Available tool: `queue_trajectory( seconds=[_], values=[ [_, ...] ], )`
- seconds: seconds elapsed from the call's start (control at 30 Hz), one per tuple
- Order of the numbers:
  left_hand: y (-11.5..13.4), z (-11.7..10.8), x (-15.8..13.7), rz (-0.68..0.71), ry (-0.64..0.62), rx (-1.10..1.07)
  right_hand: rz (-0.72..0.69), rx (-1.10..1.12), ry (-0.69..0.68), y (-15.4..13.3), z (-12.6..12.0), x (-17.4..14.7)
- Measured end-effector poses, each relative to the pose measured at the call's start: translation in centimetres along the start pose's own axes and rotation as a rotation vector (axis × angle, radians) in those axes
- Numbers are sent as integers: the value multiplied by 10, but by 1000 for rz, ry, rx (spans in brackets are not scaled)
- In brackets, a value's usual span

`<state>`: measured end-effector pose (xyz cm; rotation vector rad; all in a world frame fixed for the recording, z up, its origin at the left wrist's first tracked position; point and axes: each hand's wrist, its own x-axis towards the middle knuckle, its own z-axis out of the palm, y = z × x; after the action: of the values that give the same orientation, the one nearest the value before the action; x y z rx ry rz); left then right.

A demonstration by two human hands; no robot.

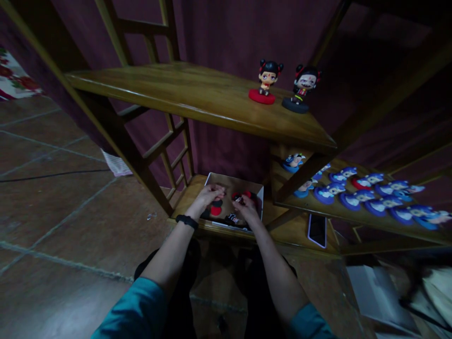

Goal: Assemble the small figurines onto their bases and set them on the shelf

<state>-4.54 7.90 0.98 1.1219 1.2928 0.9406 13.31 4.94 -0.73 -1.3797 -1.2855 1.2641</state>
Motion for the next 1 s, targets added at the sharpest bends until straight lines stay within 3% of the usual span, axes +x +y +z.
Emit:
queue_trajectory(
  seconds=[0.1, 0.2, 0.33, 0.63, 0.87, 1.0],
  values=[
    [-4, -15, 4, 66, 173, 388, 77, 301, 62, -1, -3, 2],
    [-10, -17, -3, 134, 134, 792, 134, 511, 64, -5, -7, 1],
    [-15, -4, -16, 182, 26, 1014, 191, 620, 37, -8, -9, 2],
    [-21, 10, -16, 190, -25, 1070, 174, 645, 153, -11, -17, 6],
    [-19, 10, -18, 173, -5, 1037, 9, 586, 318, -17, -20, 6],
    [-12, 13, -18, 171, 75, 763, -36, 589, 357, -19, -21, 5]
  ],
)
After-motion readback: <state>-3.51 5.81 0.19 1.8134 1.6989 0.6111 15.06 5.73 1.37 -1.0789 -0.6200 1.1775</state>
